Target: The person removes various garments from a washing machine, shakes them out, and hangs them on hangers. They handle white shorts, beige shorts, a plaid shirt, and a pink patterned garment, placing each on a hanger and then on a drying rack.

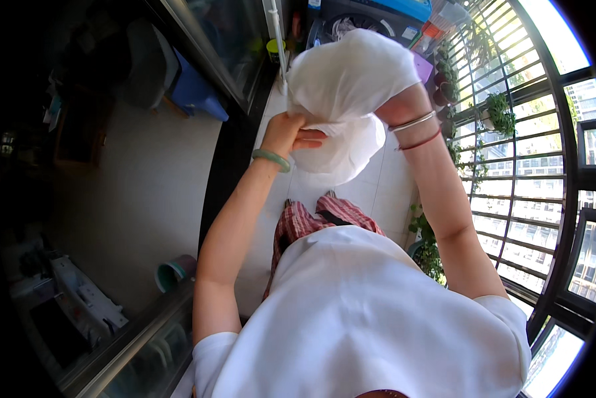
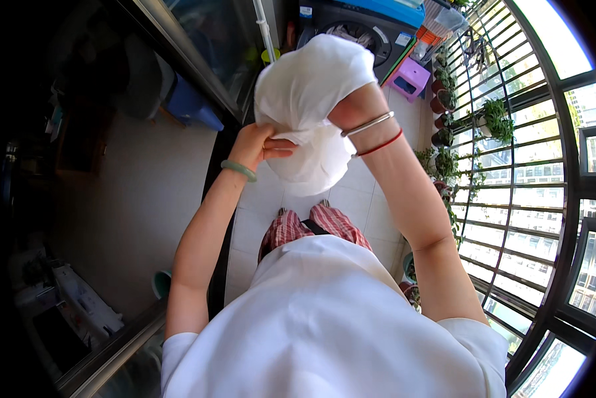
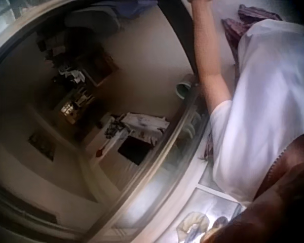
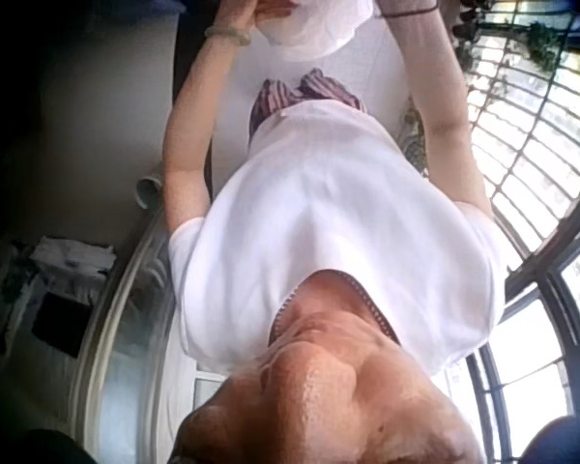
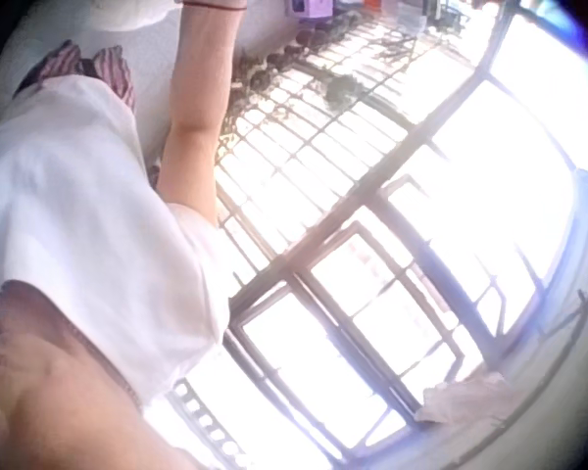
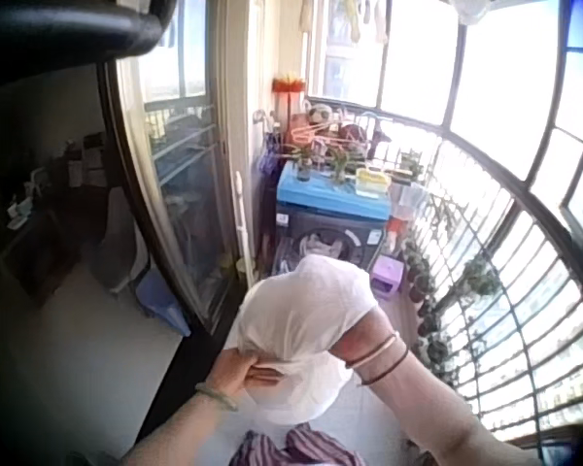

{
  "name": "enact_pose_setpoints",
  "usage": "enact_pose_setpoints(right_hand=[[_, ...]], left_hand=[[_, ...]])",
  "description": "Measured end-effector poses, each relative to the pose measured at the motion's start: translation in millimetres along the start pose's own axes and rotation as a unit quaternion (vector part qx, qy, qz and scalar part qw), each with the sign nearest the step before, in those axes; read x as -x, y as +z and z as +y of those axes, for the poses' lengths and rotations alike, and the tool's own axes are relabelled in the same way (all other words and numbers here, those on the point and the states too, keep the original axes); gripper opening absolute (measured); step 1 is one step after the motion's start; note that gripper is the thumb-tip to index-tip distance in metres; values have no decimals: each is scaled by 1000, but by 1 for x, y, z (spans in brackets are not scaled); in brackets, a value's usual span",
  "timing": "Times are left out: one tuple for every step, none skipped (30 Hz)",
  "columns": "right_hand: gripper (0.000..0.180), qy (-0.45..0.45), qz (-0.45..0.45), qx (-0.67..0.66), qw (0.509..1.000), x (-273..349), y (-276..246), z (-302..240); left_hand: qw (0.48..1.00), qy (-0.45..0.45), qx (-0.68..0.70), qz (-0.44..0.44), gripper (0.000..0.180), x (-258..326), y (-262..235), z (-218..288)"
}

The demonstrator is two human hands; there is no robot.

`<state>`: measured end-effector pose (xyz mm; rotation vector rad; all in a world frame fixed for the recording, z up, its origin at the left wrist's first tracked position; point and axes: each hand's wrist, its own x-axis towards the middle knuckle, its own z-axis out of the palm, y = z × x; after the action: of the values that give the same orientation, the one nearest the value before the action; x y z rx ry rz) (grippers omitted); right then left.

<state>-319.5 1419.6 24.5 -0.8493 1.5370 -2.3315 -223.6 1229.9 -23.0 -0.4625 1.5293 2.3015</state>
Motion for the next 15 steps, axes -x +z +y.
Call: enact_pose_setpoints(right_hand=[[33,35,-9,-81,996,5,-3,-5],[33,50,-20,-128,990,10,-5,-11],[34,62,-30,-173,982,15,-7,-16],[34,73,-40,-217,973,21,-7,-22],[35,83,-51,-261,960,28,-6,-29],[36,84,-51,-248,964,33,-5,-35],[38,102,-70,-243,962,39,-3,-42],[40,111,-80,-234,963,43,-2,-48],[43,148,-35,-182,972,60,-1,-58],[45,183,6,-128,975,79,-1,-70],[49,230,-4,-241,943,92,-10,-82],[53,278,2,-344,897,106,-23,-94],[50,315,21,-322,892,121,-41,-102],[47,348,24,-275,896,137,-62,-110],[47,337,-30,-207,918,146,-89,-108]], left_hand=[[995,-15,90,43,29,-3,-10,-7],[982,-22,178,68,28,-8,-21,-15],[958,-49,256,116,26,-14,-32,-22],[941,-52,303,144,23,-23,-47,-25],[928,17,342,145,25,-30,-60,-31],[921,37,359,144,28,-38,-77,-35],[918,34,366,147,30,-43,-97,-37],[924,48,316,210,31,-47,-117,-39],[938,98,260,210,32,-50,-142,-39],[933,101,218,267,39,-45,-171,-36],[938,130,158,279,45,-40,-200,-33],[932,130,174,291,44,-28,-232,-25],[916,116,182,338,44,-16,-258,-24],[914,101,93,381,39,-5,-281,-19],[876,72,12,478,35,7,-302,-10]])
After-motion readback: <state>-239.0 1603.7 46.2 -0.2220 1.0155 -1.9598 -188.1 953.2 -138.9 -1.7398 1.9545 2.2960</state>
